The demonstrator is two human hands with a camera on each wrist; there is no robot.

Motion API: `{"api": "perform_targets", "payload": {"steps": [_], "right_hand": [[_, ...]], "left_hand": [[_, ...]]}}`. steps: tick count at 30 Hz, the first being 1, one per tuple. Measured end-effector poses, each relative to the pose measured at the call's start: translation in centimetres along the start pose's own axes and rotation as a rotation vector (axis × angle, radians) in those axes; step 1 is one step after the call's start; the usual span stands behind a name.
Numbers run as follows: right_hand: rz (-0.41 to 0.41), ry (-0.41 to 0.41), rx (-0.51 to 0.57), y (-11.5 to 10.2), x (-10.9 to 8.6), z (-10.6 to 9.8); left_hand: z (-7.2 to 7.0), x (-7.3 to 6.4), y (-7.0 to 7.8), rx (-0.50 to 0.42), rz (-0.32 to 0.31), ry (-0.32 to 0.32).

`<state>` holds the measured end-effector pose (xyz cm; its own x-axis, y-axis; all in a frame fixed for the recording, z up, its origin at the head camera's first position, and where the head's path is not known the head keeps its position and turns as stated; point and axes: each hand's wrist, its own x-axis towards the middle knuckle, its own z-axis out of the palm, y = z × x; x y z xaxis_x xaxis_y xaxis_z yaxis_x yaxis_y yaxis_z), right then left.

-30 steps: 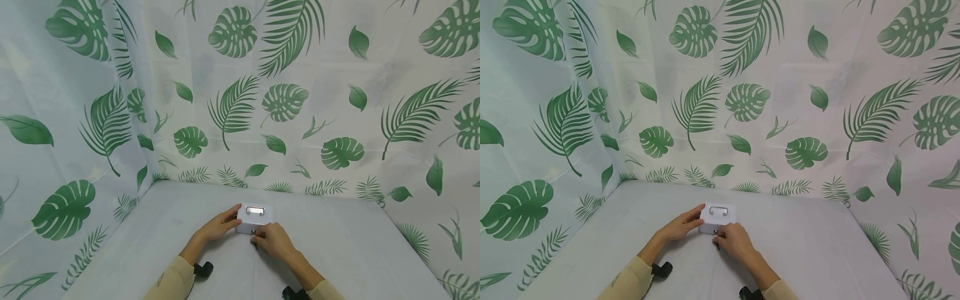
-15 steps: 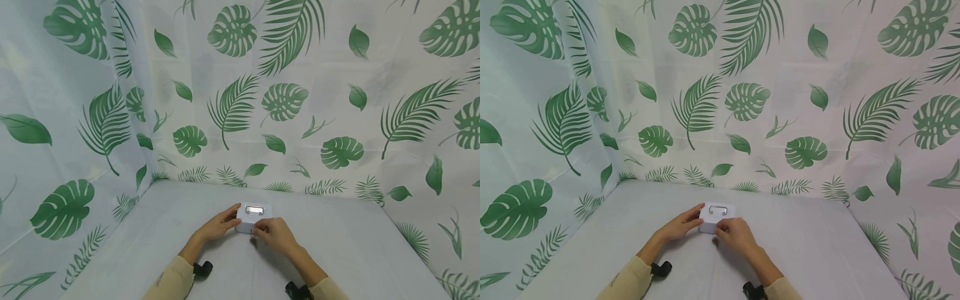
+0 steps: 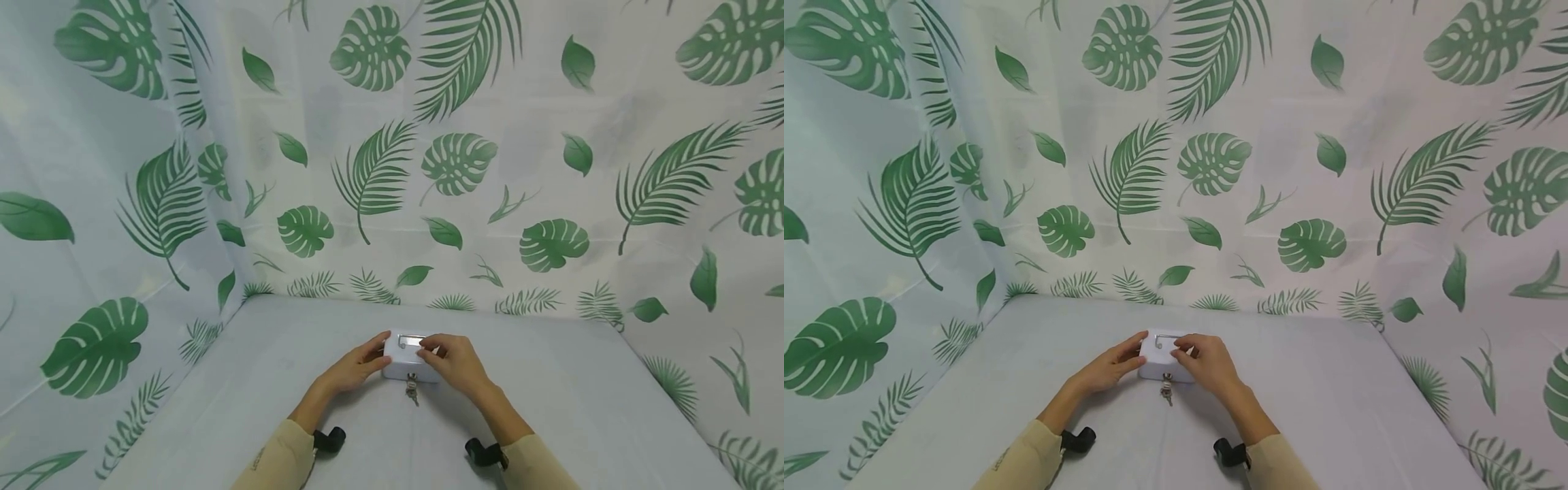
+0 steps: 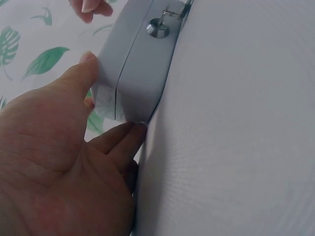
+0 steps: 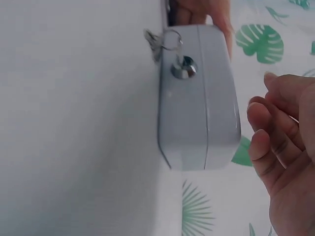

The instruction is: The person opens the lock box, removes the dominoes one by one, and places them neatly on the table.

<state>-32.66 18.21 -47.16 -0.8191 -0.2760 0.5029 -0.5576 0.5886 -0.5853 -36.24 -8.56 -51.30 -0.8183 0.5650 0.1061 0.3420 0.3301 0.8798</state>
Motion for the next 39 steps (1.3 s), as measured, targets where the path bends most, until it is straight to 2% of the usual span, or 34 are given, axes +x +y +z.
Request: {"api": "perform_targets", "payload": {"steps": [3, 5, 9, 14, 21, 24, 28, 34, 39], "right_hand": [[0.022, 0.027, -0.016, 0.6, 0.6, -0.3], [0.047, 0.016, -0.02, 1.2, 1.0, -0.4], [0.104, -0.079, 0.007, 2.6, 1.1, -0.6], [0.19, -0.218, 0.069, 3.6, 0.2, -0.6], [0.292, -0.302, 0.064, 4.2, -0.5, -0.3], [0.335, -0.313, 0.089, 4.3, -0.7, -0.2], [0.354, -0.305, 0.124, 4.5, -0.8, 0.0], [0.339, -0.294, 0.14, 5.2, -1.0, 0.2], [0.331, -0.288, 0.121, 5.5, -0.9, 0.1]], "left_hand": [[0.0, 0.1, -0.2, 0.001, -0.008, -0.002], [0.0, 0.1, -0.2, 0.002, -0.014, 0.001], [0.0, 0.0, -0.2, -0.012, -0.009, 0.01], [0.1, 0.0, -0.2, -0.026, -0.018, 0.011], [0.0, 0.0, -0.3, -0.02, -0.016, 0.027], [-0.2, 0.2, -0.2, -0.005, -0.02, 0.039], [-0.3, 0.4, 0.0, 0.009, -0.041, 0.055], [0.2, 1.2, 0.3, 0.026, -0.07, 0.059], [0.1, 1.9, 0.4, 0.021, -0.066, 0.059]]}}
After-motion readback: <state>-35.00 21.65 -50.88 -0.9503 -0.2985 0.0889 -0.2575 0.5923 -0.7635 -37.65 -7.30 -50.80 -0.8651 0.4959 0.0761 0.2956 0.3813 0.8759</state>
